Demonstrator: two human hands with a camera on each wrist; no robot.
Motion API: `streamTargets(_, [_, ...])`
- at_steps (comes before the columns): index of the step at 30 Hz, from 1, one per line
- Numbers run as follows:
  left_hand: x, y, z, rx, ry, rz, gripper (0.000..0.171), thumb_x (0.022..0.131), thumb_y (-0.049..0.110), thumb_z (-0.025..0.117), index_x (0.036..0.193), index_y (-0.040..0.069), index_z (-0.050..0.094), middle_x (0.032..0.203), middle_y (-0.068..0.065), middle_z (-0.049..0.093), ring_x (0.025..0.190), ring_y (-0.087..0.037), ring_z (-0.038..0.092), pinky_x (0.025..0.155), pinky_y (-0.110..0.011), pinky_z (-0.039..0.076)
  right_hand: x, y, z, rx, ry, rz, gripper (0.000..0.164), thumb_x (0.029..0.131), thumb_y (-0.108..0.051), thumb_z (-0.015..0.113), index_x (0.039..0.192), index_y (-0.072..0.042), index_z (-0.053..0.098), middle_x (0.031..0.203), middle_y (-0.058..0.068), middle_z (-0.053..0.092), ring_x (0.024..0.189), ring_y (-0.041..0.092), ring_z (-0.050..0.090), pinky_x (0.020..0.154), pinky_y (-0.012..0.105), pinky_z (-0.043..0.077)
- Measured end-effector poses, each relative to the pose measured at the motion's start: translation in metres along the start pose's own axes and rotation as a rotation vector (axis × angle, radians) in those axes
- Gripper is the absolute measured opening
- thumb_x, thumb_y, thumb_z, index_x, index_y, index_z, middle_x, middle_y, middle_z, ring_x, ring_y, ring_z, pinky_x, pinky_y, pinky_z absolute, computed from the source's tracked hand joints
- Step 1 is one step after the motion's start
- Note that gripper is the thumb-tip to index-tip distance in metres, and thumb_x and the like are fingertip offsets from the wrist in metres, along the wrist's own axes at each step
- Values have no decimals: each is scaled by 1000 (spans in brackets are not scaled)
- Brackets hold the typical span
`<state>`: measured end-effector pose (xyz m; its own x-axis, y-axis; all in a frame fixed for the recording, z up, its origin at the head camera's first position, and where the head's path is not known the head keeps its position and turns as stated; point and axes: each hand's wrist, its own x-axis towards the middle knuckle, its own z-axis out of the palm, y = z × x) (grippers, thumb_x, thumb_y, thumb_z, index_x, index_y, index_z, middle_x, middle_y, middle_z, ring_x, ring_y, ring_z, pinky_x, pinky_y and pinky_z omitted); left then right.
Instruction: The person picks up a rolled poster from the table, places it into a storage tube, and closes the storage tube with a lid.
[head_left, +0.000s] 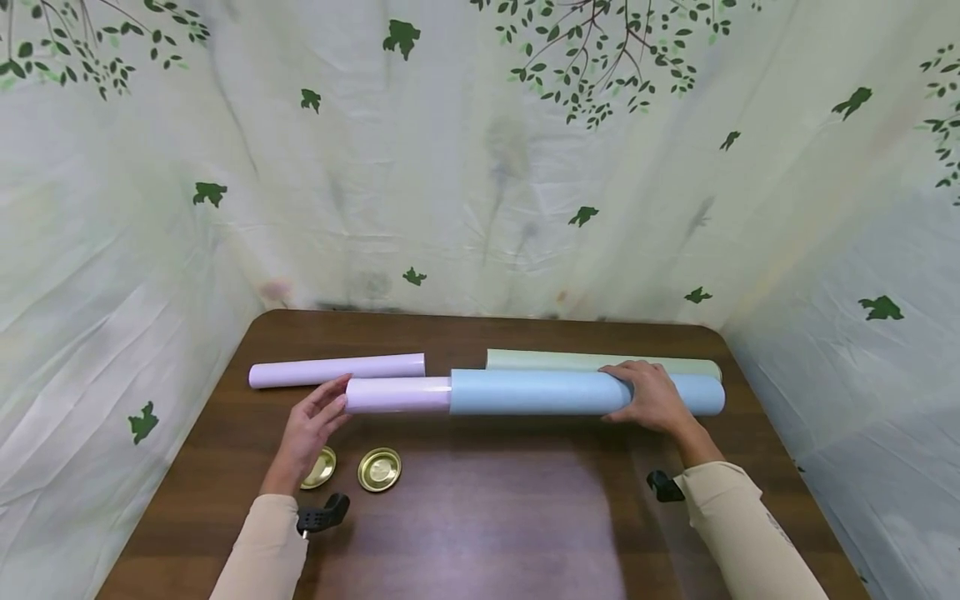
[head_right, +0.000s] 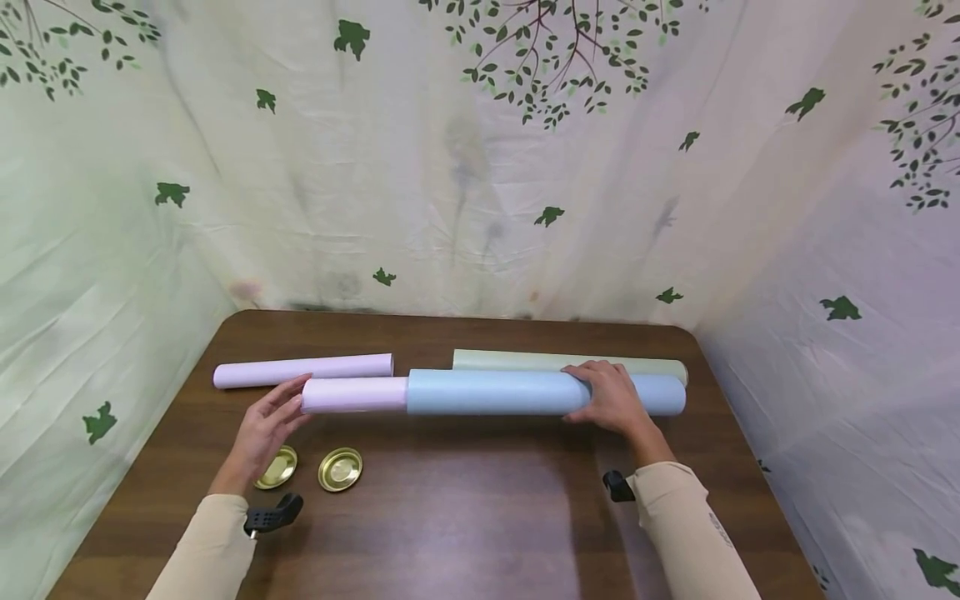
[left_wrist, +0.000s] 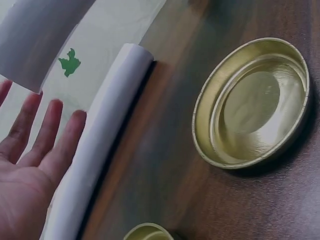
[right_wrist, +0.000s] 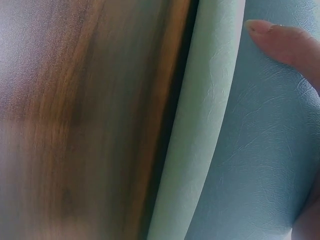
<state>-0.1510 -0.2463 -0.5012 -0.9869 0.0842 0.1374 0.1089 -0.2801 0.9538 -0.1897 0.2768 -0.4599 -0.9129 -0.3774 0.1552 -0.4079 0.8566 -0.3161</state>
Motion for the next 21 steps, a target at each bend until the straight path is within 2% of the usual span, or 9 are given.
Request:
streamTargets(4, [-5,-3,-2,-58,-23,41,34,99,-4,45,130,2,57,119,4,62,106,-7,59,88,-26,51,0,-1,1,14,3,-1,76,58,-35,92,125,-11,64,115,15,64,107,36,56,90,55,36])
streamTargets(8, [-6,-5,-1,-100,-30,79,37,98,-10,42,129,2,58,122,3,62,108,-7,59,89,-24,50,1,-1,3,13,21,-5,76,57,-34,92,124,-11,65,114,15,65,106,36,57,89,55,36])
streamTargets(15, [-5,-11,4,-94,1,133,38,93,-15,48,129,-4,56,122,3,64,109,-8,59,90,-19,47,0,-2,1,15,18,-13,76,57,-34,92,124,-11,65,113,15,65,106,36,57,89,54,36])
streamTargets(21, [-5,-10,3,-47,7,114,38,93,-10,53,130,-5,54,122,5,63,111,-8,58,91,-19,46,-1,-2,-1,10,10,-2,77,57,-36,92,125,-11,65,115,15,64,107,35,57,91,54,35])
